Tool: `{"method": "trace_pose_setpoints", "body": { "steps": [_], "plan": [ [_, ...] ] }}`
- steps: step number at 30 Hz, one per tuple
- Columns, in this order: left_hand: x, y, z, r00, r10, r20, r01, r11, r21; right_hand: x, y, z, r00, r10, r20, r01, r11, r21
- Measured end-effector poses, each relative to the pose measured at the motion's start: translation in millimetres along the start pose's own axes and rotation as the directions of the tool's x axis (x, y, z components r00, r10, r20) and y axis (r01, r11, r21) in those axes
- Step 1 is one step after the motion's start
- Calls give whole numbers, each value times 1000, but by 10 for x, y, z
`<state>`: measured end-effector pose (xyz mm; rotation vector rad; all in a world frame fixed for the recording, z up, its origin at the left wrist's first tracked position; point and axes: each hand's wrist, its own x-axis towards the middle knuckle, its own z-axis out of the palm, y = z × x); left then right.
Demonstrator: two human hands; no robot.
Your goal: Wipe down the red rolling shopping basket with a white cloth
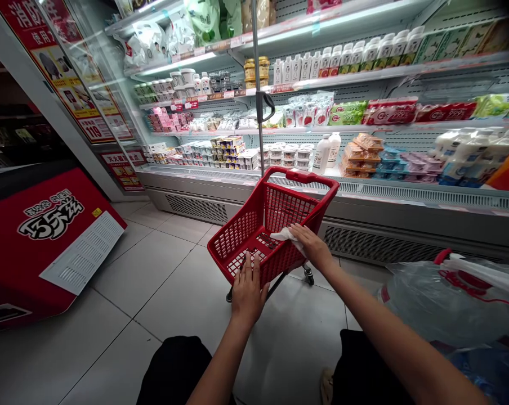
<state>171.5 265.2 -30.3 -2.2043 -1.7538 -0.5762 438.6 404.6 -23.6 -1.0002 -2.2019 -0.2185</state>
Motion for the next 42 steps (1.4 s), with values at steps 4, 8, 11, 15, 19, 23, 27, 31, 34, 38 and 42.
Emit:
{"method": "trace_pose_setpoints", "body": {
  "steps": [4, 8, 11, 15, 19, 23, 27, 31, 34, 38, 42],
  "plan": [
    [-12, 79, 13, 1000, 3, -20, -3, 1000, -17, -96, -520, 84, 995, -89, 54, 89, 996, 4],
    [-10, 62, 5, 1000, 8, -6, -8, 1000, -4, -153, -748, 55, 990, -124, 68, 114, 984, 134],
    [0, 57, -24, 1000, 10, 20, -10, 1000, 13, -64, -437, -179, 984, 168, -56, -154, 969, 192],
    [19, 92, -54, 999, -8, 31, 7, 1000, 31, 126, 89, -496, 844, 465, -266, -441, 885, 147],
    [34, 124, -48, 1000, -13, 27, 12, 999, 32, 119, 103, -334, 919, 363, -154, -348, 930, 117],
    [44, 128, -16, 1000, -9, 14, 8, 1000, 30, -109, -362, 90, 978, 201, -45, -194, 971, 137],
    [48, 65, 18, 1000, -1, -14, 1, 1000, 20, -289, -892, 296, 1000, 11, -3, -10, 978, 209],
    [23, -112, 26, 995, 92, -26, -93, 994, -62, -256, -860, 217, 988, -151, 43, 135, 957, 258],
    [-6, -229, 17, 991, 127, -37, -130, 988, -87, -119, -418, 87, 991, -130, 30, 120, 967, 225],
    [-8, -221, 36, 992, 110, -56, -114, 990, -82, 43, 11, 62, 999, 42, 14, -44, 980, 194],
    [9, -63, 98, 995, 58, -79, -62, 997, -53, -25, -357, 272, 990, 140, -1, -135, 956, 260]
  ]
}}
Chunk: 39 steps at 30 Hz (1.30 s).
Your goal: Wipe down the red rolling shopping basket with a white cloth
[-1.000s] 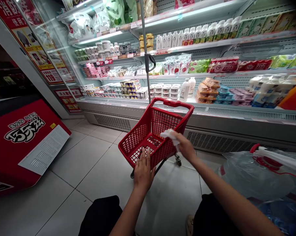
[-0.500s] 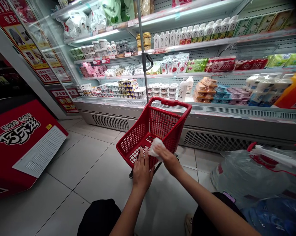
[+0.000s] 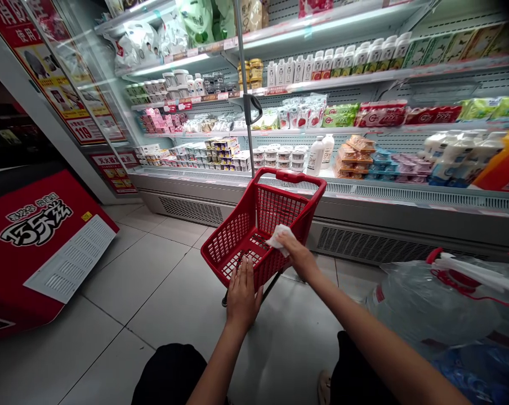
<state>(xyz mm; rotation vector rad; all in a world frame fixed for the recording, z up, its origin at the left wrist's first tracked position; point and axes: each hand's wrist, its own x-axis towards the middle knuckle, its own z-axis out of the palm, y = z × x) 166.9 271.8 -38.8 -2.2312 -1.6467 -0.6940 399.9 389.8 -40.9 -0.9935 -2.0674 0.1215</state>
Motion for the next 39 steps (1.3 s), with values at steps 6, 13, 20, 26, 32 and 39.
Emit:
{"method": "trace_pose_setpoints", "body": {
  "steps": [6, 13, 20, 26, 32, 39],
  "plan": [
    [-35, 106, -6, 999, -39, -12, 38, 998, -43, -333, -669, 255, 967, -224, 118, 208, 969, 136],
    [-10, -340, -138, 976, 181, 124, -180, 983, -21, -66, 6, -204, 988, -136, 78, 130, 988, 81],
    [23, -214, 81, 996, 66, 66, -71, 995, 68, -376, -569, 131, 993, -97, 74, 93, 994, 59],
    [35, -17, 129, 998, 54, 23, -55, 998, 19, -536, -781, 61, 954, -241, 176, 231, 970, 80],
    [101, -200, 42, 977, 195, 88, -192, 981, -43, -255, -91, -240, 996, -31, 83, 35, 998, -44],
    [159, -431, 78, 989, 128, 75, -133, 989, 65, -772, -431, -151, 999, -2, 36, 4, 999, -48]
  ]
}}
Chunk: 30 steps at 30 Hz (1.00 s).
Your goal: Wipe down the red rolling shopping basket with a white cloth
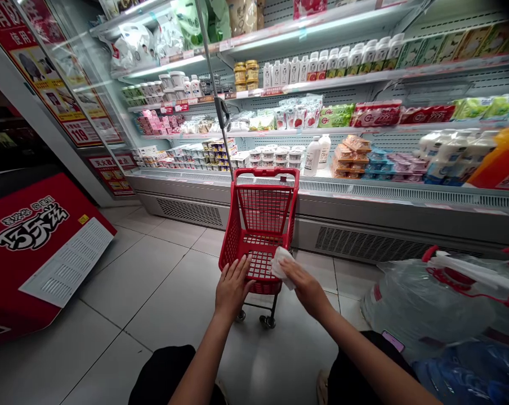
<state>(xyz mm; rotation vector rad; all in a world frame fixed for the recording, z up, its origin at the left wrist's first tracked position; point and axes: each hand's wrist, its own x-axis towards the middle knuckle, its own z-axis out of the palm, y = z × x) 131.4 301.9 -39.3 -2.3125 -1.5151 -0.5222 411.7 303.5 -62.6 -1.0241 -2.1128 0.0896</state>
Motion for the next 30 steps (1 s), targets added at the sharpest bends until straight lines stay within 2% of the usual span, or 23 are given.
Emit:
{"method": "trace_pose_setpoints", "body": {
  "steps": [3, 6, 10, 12, 15, 19, 22, 27, 30],
  "plan": [
    [12, 59, 32, 999, -37, -15, 37, 999, -4, -181, -119, -44, 994, -83, 65, 81, 996, 20],
    [21, 111, 32, 999, -32, -16, 31, 999, -23, -80, 20, -147, 987, -116, 111, 117, 993, 4],
    [57, 194, 21, 1000, -10, -25, 10, 1000, -30, 225, 327, -184, 999, -33, 22, 34, 998, -46],
    [82, 249, 27, 999, -23, -30, 22, 1000, -22, 263, 370, -144, 1000, 10, -21, -11, 999, -46],
    [102, 323, 50, 999, -37, -29, 37, 999, -14, 81, 243, -68, 998, 29, -47, -31, 999, -25],
    [95, 399, 73, 998, -60, -37, 59, 998, -15, -261, -21, -19, 999, 33, -25, -33, 999, -20],
    [100, 437, 68, 997, -68, -32, 67, 997, -28, -237, -17, -26, 999, 21, -28, -22, 999, -32],
    [126, 308, 42, 1000, 14, 0, -14, 998, -53, 116, 339, -72, 997, 39, -62, -43, 997, -58],
    [121, 168, 45, 1000, 19, -12, -20, 999, -32, 105, 423, -76, 993, 67, -94, -73, 995, -63]
  ]
}}
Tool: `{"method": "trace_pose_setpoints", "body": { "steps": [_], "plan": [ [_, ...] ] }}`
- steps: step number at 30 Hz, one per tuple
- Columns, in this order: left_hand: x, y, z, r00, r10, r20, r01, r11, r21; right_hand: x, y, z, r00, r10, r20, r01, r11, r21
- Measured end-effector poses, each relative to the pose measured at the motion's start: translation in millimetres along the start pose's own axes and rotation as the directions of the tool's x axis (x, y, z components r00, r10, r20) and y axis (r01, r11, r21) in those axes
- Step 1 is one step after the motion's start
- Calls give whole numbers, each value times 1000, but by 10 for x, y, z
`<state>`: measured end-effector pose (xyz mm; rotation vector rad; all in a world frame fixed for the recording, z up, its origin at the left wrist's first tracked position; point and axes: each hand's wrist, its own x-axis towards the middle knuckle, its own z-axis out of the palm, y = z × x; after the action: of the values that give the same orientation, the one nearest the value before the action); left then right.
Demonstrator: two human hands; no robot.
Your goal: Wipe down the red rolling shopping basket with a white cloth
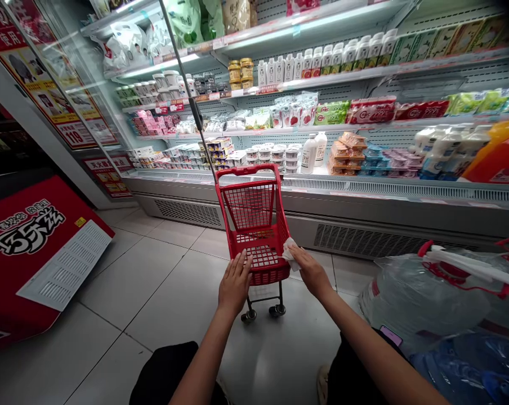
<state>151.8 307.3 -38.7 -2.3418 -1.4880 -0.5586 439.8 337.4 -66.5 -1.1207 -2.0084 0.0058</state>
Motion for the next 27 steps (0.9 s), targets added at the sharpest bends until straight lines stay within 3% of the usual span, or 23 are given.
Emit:
{"method": "trace_pose_setpoints", "body": {
  "steps": [6, 11, 15, 18, 21, 24, 27],
  "plan": [
    [16, 99, 105, 1000, -25, 4, 25, 1000, -6, -294, -423, 211, 1000, 4, -12, -4, 1000, -31],
    [45, 185, 118, 1000, -7, 10, 7, 1000, -4, -166, -722, 432, 995, -92, 44, 94, 995, -35],
    [37, 93, 59, 998, 51, 28, -51, 999, 8, -122, -389, 243, 990, -129, 64, 133, 990, -51],
    [30, 71, 40, 998, 60, 37, -60, 998, 9, -121, -14, 36, 998, -63, 30, 65, 994, -85],
    [37, 132, 53, 998, 51, 44, -51, 999, -10, -89, 84, 10, 1000, 19, 1, -18, 994, -103],
    [46, 236, 77, 998, 42, 56, -40, 998, -38, -60, -202, 188, 1000, 22, -9, -23, 996, -85],
    [34, 313, 80, 998, 39, 48, -36, 997, -68, -62, -576, 366, 996, -66, 51, 68, 997, -31]
  ]
}}
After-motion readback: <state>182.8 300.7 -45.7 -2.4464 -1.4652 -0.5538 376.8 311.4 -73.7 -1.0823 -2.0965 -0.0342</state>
